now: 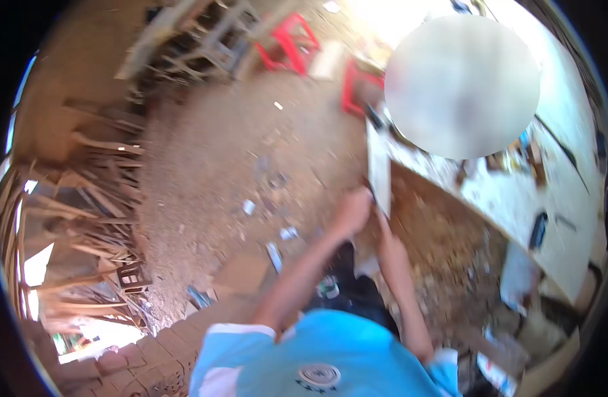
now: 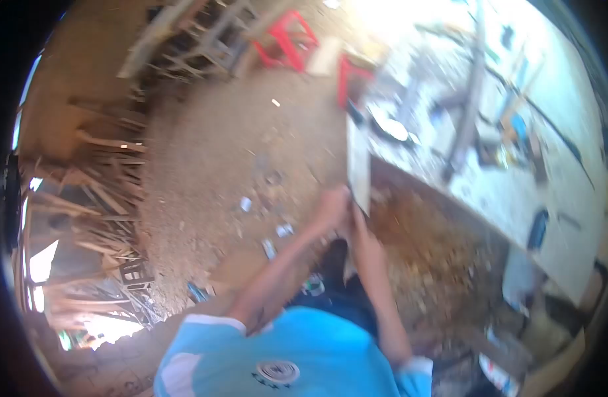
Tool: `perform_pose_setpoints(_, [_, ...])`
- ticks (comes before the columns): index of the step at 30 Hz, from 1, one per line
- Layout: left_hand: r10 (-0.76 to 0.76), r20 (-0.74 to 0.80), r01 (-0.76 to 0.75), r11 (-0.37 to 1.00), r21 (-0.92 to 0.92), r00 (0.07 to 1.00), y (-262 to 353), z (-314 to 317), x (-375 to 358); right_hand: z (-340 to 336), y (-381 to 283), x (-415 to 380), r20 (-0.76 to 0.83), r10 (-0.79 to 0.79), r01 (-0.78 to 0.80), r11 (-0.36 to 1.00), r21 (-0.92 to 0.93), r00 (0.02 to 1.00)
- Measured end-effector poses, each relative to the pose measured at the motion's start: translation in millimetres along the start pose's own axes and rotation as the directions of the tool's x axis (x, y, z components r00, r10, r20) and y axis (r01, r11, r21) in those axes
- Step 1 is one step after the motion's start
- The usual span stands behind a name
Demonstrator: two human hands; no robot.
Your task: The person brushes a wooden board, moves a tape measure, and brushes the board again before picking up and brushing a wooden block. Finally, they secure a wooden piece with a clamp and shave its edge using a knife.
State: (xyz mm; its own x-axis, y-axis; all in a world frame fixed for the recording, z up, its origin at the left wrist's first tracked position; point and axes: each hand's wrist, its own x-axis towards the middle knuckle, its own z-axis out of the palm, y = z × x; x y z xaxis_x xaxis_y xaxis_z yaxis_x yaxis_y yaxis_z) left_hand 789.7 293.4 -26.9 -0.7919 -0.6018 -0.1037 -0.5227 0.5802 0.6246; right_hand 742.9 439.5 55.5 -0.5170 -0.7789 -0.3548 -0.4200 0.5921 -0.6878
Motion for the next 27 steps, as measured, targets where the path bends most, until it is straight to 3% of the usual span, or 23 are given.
perform_pose_setpoints(1, [-0.027, 0.01, 0.028, 0.996, -0.083, 1.0, 0.3, -3.7, -0.4, 3.2, 10.7, -19.3, -0.268, -0.311, 0.291, 0.95, -0.112, 0.912])
perform_pose_setpoints(3, [-0.021, -0.08, -0.006, 0.945, -0.328, 0.997, 1.8, -5.2, -1.3, 2.2, 13.6, -7.4, -0.337, -0.443, 0.406, 0.896, -0.179, 0.831])
perform_pose_setpoints(4, [-0.049, -0.069, 0.022, 0.938, -0.347, 0.996, 2.8, -3.7, -7.0, 6.6, 11.4, -3.3, -0.164, -0.255, 0.246, 0.966, -0.074, 0.953])
perform_pose_setpoints(5, [-0.066, -0.063, 0.038, 0.929, -0.369, 0.996, 6.1, -2.8, -3.4, 3.5, 5.9, 9.6, 0.022, -0.059, 0.06, 0.998, -0.012, 0.998])
perform_pose_setpoints(6, [-0.063, -0.031, 0.046, 0.92, -0.389, 0.998, 12.2, -3.6, -9.1, -13.1, -20.8, 22.7, 0.21, 0.159, -0.155, 0.987, -0.036, 0.965])
perform_pose_setpoints(8, [-0.049, 0.021, 0.053, 0.916, -0.397, 0.999, 13.4, -20.2, -10.0, -2.0, 24.7, -31.9, -0.048, -0.195, 0.194, 0.981, -0.014, 0.98])
perform_pose_setpoints(9, [-0.054, 0.009, 0.053, 0.922, -0.383, 0.999, 12.2, -21.7, -9.9, -3.3, 28.5, -37.2, -0.184, -0.381, 0.379, 0.924, -0.046, 0.906])
perform_pose_setpoints(13, [-0.087, -0.017, 0.066, 0.857, -0.511, 0.996, -5.3, 9.7, -16.3, -5.8, 1.8, -2.1, 0.065, -0.047, 0.042, 0.995, 0.087, 0.997])
perform_pose_setpoints(15, [-0.108, -0.026, 0.077, 0.84, -0.537, 0.994, -0.6, 12.2, -16.0, 9.3, -1.0, 26.4, -0.012, -0.066, 0.066, 0.998, 0.003, 0.998])
perform_pose_setpoints(17, [-0.099, -0.023, 0.073, 0.853, -0.517, 0.995, 3.1, -0.2, -11.9, -4.0, 14.8, -19.4, 0.008, -0.054, 0.054, 0.999, 0.01, 0.999])
perform_pose_setpoints(18, [-0.025, -0.126, -0.04, 0.869, -0.492, 0.992, -3.5, 8.6, -10.7, -3.6, 17.2, -19.1, -0.089, -0.171, 0.176, 0.984, 0.041, 0.981])
perform_pose_setpoints(19, [-0.034, -0.104, -0.021, 0.875, -0.483, 0.994, -12.5, 17.9, -9.0, -3.4, 21.4, -20.3, -0.173, -0.273, 0.285, 0.957, 0.051, 0.946])
perform_pose_setpoints(20, [-0.029, -0.097, -0.018, 0.892, -0.451, 0.995, -18.1, 21.9, -6.9, -1.6, 16.7, -16.2, -0.104, -0.166, 0.177, 0.979, 0.099, 0.981])
perform_pose_setpoints(21, [-0.116, -0.019, 0.093, 0.876, -0.474, 0.993, 2.6, -0.2, -9.8, 0.1, 12.2, -10.9, -0.033, -0.057, 0.061, 0.989, 0.132, 0.998])
perform_pose_setpoints(23, [-0.161, 0.043, 0.159, 0.835, -0.528, 0.986, 4.7, -1.7, -7.8, 11.1, 13.8, 22.8, -0.06, -0.086, 0.093, 0.989, 0.115, 0.994])
perform_pose_setpoints(24, [-0.128, 0.019, 0.119, 0.843, -0.525, 0.992, 7.7, -0.5, -12.0, 11.2, 14.6, 7.3, -0.053, -0.062, 0.062, 0.998, -0.01, 0.997])
perform_pose_setpoints(25, [-0.088, -0.028, 0.061, 0.856, -0.514, 0.996, 8.7, -3.4, -9.3, 9.8, 25.1, -15.3, -0.088, -0.065, 0.069, 0.997, 0.046, 0.994])
perform_pose_setpoints(27, [-0.106, -0.027, 0.085, 0.904, -0.419, 0.994, 4.3, -1.6, -9.3, 9.8, 39.3, -53.9, -0.13, -0.072, 0.083, 0.994, 0.076, 0.989])
